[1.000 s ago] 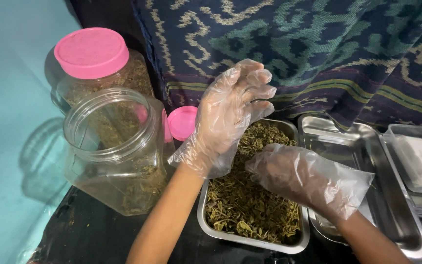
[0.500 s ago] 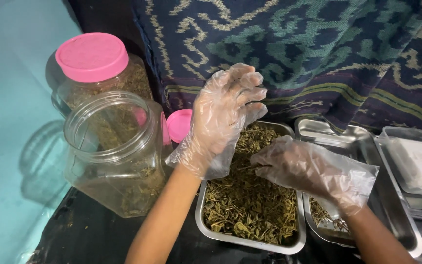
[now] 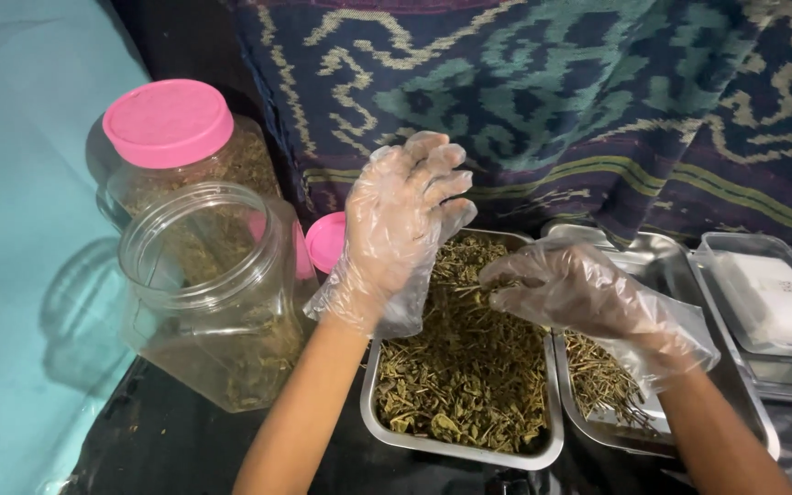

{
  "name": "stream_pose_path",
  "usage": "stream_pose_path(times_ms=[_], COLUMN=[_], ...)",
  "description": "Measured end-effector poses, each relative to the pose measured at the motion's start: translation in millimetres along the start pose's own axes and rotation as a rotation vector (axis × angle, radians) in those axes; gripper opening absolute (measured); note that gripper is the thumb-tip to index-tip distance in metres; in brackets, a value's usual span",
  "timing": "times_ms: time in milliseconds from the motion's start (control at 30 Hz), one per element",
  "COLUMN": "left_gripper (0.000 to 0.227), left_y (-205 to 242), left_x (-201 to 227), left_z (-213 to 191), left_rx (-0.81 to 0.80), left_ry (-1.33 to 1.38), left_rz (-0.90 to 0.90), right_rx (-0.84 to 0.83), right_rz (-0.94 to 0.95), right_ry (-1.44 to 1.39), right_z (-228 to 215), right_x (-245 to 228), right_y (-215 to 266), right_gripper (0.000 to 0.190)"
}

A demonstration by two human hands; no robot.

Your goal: Sorting and transferring dried herbs from a metal tray into a large plastic storage jar.

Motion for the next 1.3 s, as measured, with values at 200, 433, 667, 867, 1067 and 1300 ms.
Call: stream_pose_path(times_ms=[200, 433, 667, 867, 1067, 1300], left_gripper=[0.051, 0.055, 0.055, 0.058, 0.051, 0.039], left_y=[0.2, 17.8, 31.0, 40.0, 48.6, 59.1], left_x=[11.4, 17.5, 7.1, -11.7, -15.5, -25.9], left_z=[-20.1, -40.8, -62.3, -91.9, -81.0, -71.3], left_rx=[0.047, 0.161, 0.244, 0.268, 0.407, 0.585], left_ry=[-0.103, -0.172, -0.151, -0.105, -0.253, -0.577], left_rz=[0.018, 0.044, 0.056, 0.019, -0.053, -0.091], right_rx=[0.162, 0.426, 0.691, 0.914, 1.141, 1.36], right_rz=[-0.138, -0.348, -0.57, -0.737, -0.904, -1.069], right_ry=[0.263, 0.645, 1.019, 1.327, 1.621, 1.914], right_z=[-1.7, -11.7, -19.1, -10.6, 16.8, 25.2], right_x=[6.7, 4.1, -8.0, -16.7, -19.9, -12.8], right_y=[8.7, 39.0, 39.6, 37.8, 33.1, 39.8], right_gripper=[0.072, 0.064, 0.056, 0.051, 0.045, 0.041])
Point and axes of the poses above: each hand's wrist, its own y-axis away from the middle knuckle, its own z-axis out of the palm, x = y × z, the point moved 8 cm from there along -y, towards the middle knuckle, and after that the axes turned 2 degrees about -y, right-handed, at the moved point
